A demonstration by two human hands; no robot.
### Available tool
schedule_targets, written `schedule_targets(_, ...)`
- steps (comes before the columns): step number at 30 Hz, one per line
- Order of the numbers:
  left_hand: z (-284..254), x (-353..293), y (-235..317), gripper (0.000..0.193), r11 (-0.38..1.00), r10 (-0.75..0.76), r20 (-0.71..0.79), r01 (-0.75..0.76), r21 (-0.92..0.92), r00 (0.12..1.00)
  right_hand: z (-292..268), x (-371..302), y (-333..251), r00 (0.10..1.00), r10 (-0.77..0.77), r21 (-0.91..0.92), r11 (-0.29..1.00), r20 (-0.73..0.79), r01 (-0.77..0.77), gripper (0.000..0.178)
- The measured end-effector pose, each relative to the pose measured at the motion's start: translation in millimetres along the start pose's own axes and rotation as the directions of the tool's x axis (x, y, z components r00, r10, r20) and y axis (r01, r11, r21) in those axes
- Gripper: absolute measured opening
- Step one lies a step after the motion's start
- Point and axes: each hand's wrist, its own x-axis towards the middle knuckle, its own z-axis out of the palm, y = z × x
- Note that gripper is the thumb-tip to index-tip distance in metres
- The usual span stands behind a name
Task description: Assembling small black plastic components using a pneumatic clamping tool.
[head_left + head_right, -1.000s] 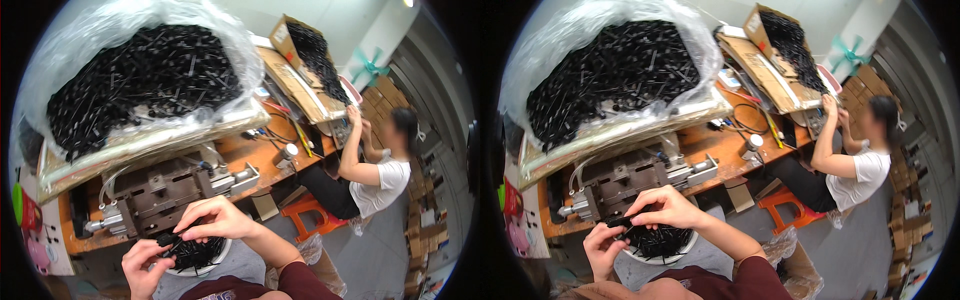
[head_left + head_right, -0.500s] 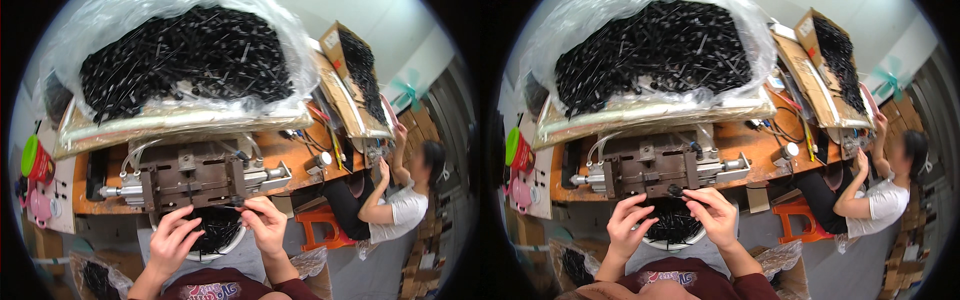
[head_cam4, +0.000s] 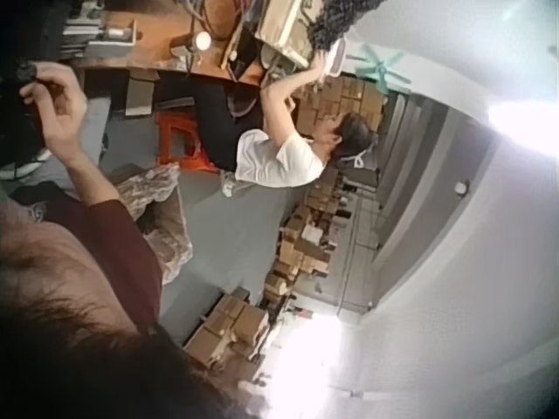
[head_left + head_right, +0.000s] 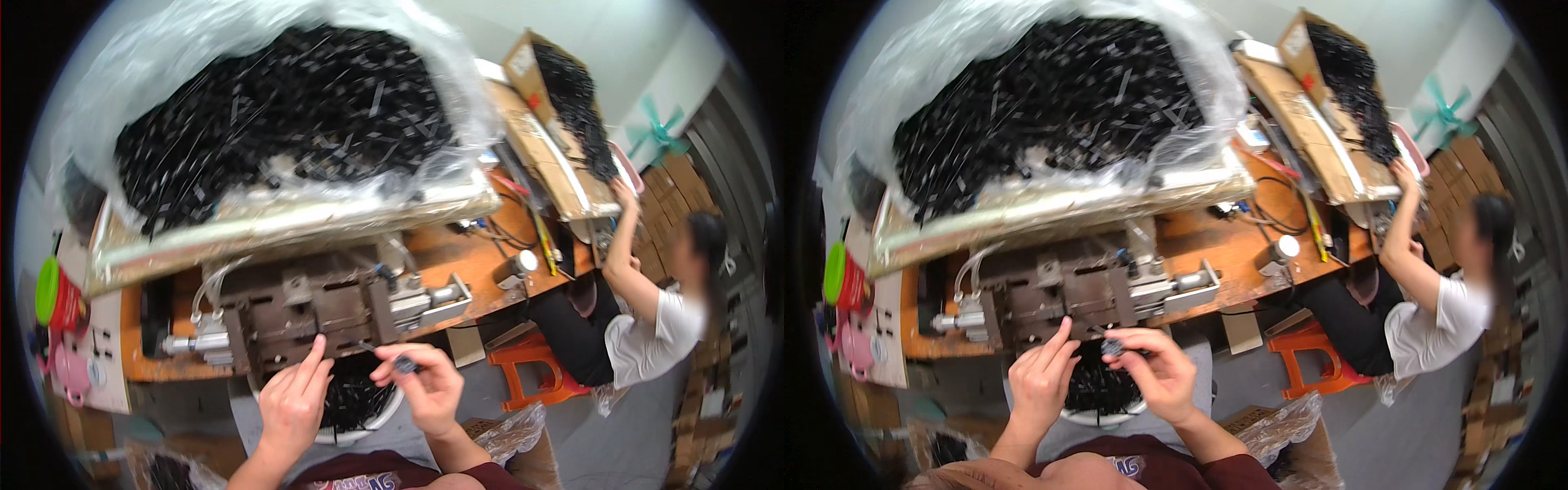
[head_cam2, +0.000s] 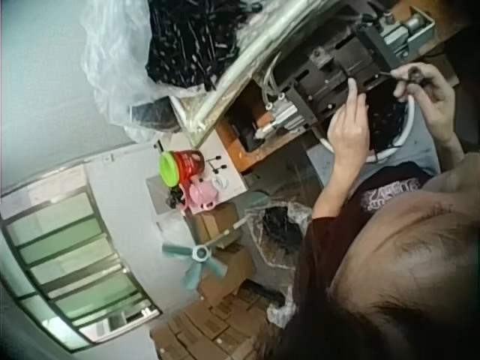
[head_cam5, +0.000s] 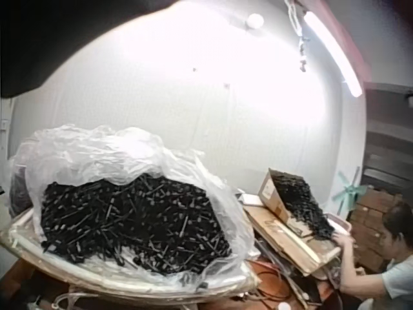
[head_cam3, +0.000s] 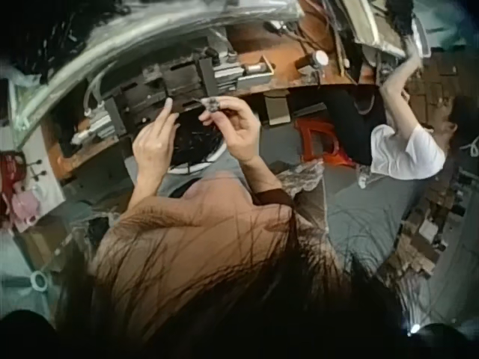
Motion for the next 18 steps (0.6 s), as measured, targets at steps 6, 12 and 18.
schedule_targets(6, -8.4, 3.7, 5.4, 0.023, 0.988, -0.048, -0.018, 0.05, 0.147, 0.999, 1.6, 8.1, 1.7, 0.986, -0.042, -0.107, 0.992, 0.162, 0.06, 0.018)
schedule_targets(12, -6.1, 2.6, 4.2, 0.024, 0.989, -0.077, 0.061, 0.068, 0.131, 0.995, -5.3, 6.3, -5.0, 0.993, -0.082, -0.207, 0.973, 0.083, 0.098, 0.017)
schedule_targets(18, -9.2, 9.3, -0.9, 0.025, 0.992, -0.081, 0.028, 0.078, 0.098, 0.996, -7.9, -1.0, -5.2, 0.989, -0.102, -0.237, 0.963, 0.11, 0.126, 0.022)
